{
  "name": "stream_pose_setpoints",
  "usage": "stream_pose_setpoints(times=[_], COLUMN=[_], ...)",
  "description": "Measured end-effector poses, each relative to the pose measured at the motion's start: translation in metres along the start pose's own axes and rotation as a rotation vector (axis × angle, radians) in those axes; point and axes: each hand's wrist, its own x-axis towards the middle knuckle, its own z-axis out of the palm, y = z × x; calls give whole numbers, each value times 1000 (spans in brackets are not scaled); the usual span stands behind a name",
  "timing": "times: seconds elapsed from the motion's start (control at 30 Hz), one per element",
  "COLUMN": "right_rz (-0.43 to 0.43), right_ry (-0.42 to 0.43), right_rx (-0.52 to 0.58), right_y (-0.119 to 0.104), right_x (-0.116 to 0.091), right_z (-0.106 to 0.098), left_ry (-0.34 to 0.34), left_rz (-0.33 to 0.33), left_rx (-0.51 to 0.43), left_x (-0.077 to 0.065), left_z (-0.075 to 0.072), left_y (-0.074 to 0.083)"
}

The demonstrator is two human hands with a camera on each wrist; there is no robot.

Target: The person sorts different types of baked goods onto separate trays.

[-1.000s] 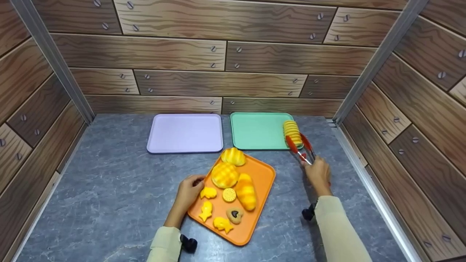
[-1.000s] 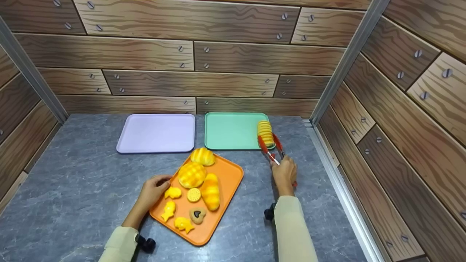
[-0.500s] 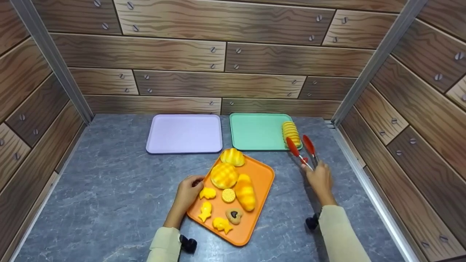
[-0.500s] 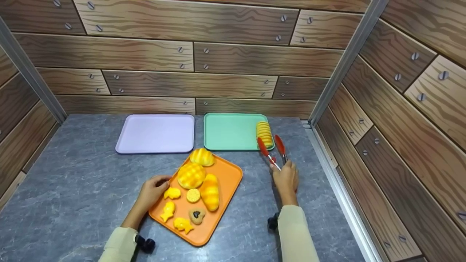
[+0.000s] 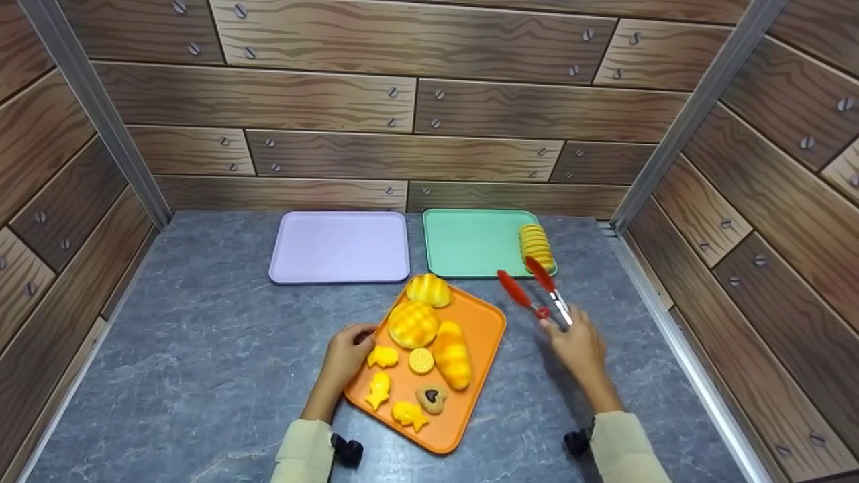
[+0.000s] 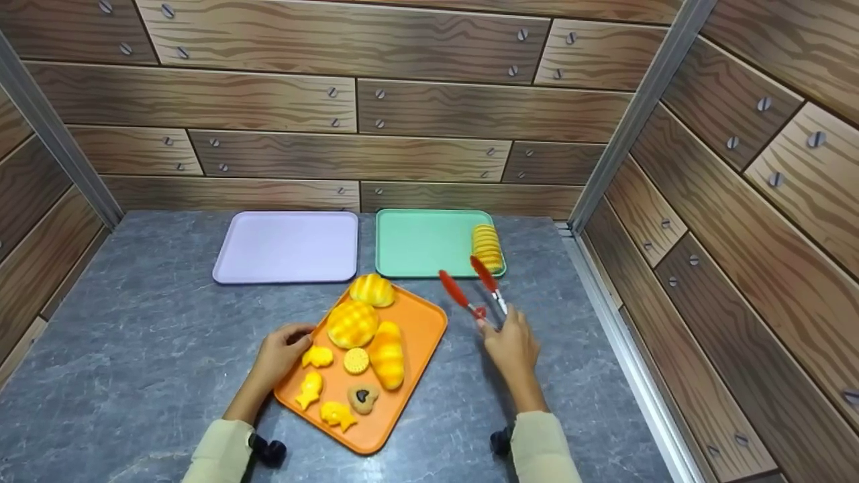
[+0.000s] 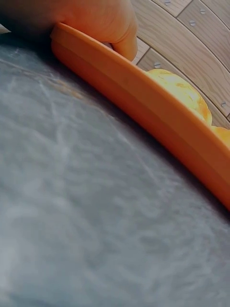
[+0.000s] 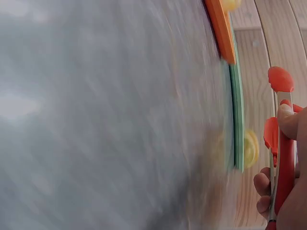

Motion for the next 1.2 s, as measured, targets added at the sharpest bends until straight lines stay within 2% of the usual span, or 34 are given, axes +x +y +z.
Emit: stream_pose_setpoints(times=[0.3, 0.5, 0.67, 0.87, 1.2], right_rz=[-38, -93, -155, -186, -249], right_ry=[-137, -143, -167, -191, -175], right_rx=[56, 53, 35, 16, -20], right_y=[-30, -47, -56, -62, -68], right_x=[-25, -32, -32, -28, -20], right_z=[10, 17, 24, 31, 40], left_ry=[2, 1, 0, -2, 3], left_rz=[-4, -15, -21, -9, -3], left_rx=[10, 21, 15, 10, 5], left_x=[0, 0, -1, -2, -1], left_z=[-1, -1, 0, 0, -1], left_y=[0, 1, 2, 1, 1])
